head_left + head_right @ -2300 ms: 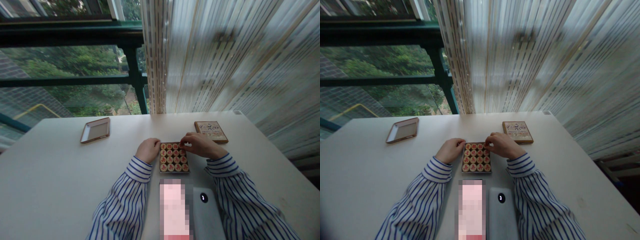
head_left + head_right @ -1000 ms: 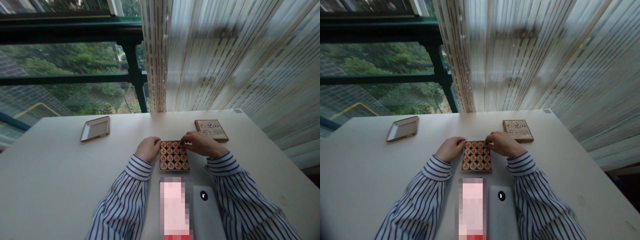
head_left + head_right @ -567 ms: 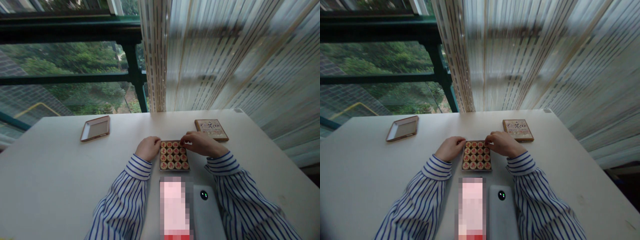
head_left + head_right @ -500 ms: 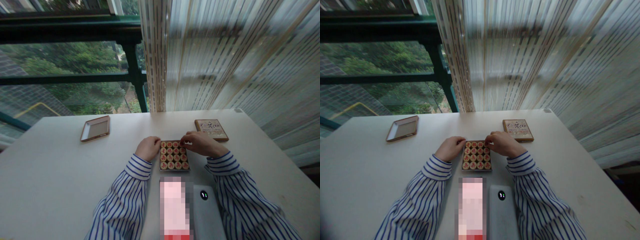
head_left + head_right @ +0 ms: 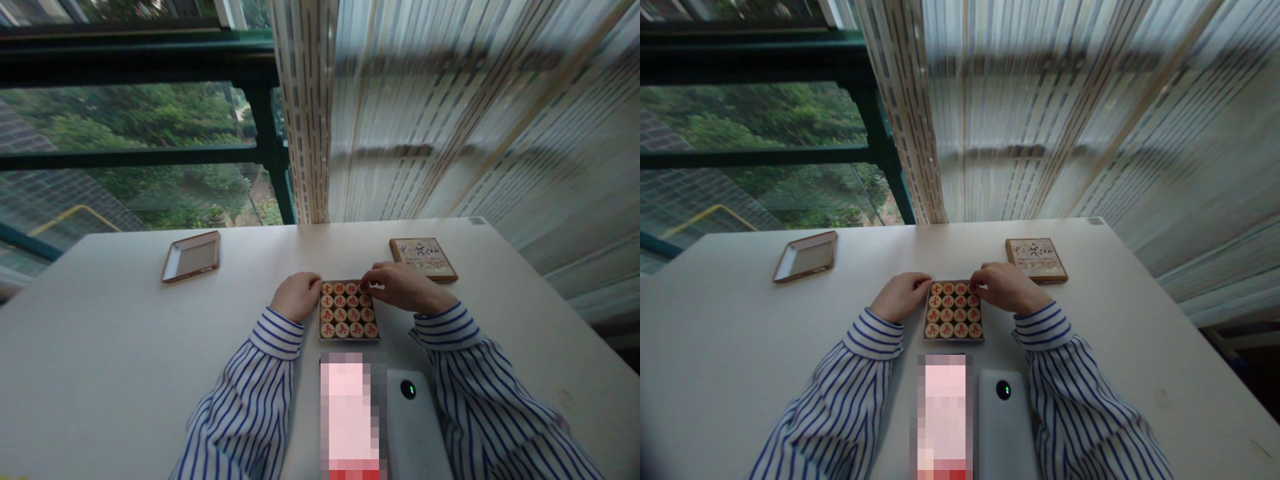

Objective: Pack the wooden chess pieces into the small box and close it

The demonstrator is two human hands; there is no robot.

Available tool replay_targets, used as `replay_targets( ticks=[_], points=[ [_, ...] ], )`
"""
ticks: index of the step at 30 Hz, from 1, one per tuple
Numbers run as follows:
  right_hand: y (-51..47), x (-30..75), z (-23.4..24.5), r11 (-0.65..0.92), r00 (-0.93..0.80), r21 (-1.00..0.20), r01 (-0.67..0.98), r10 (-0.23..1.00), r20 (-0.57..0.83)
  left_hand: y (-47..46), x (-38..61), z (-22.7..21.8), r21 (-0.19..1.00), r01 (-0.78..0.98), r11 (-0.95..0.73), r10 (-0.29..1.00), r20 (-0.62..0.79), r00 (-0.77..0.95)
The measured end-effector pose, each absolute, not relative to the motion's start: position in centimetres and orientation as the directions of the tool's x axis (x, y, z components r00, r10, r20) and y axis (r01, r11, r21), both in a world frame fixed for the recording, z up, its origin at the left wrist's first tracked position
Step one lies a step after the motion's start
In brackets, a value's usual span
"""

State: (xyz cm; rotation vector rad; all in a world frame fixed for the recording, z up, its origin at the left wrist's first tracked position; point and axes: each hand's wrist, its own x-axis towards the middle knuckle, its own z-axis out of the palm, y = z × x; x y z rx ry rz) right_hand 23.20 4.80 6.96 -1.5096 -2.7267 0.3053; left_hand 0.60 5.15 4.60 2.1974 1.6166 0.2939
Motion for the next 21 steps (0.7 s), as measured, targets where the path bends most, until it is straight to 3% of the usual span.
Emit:
replay_targets(
  ticks=[21],
  points=[
    [4.89, 23.20, 6.78, 0.523, -0.539, -0.171, 0.835, 0.840, -0.061, 5.16, 0.54, 4.31, 0.444, 0.861, -0.248, 0.954, -0.041, 0.296]
  ],
)
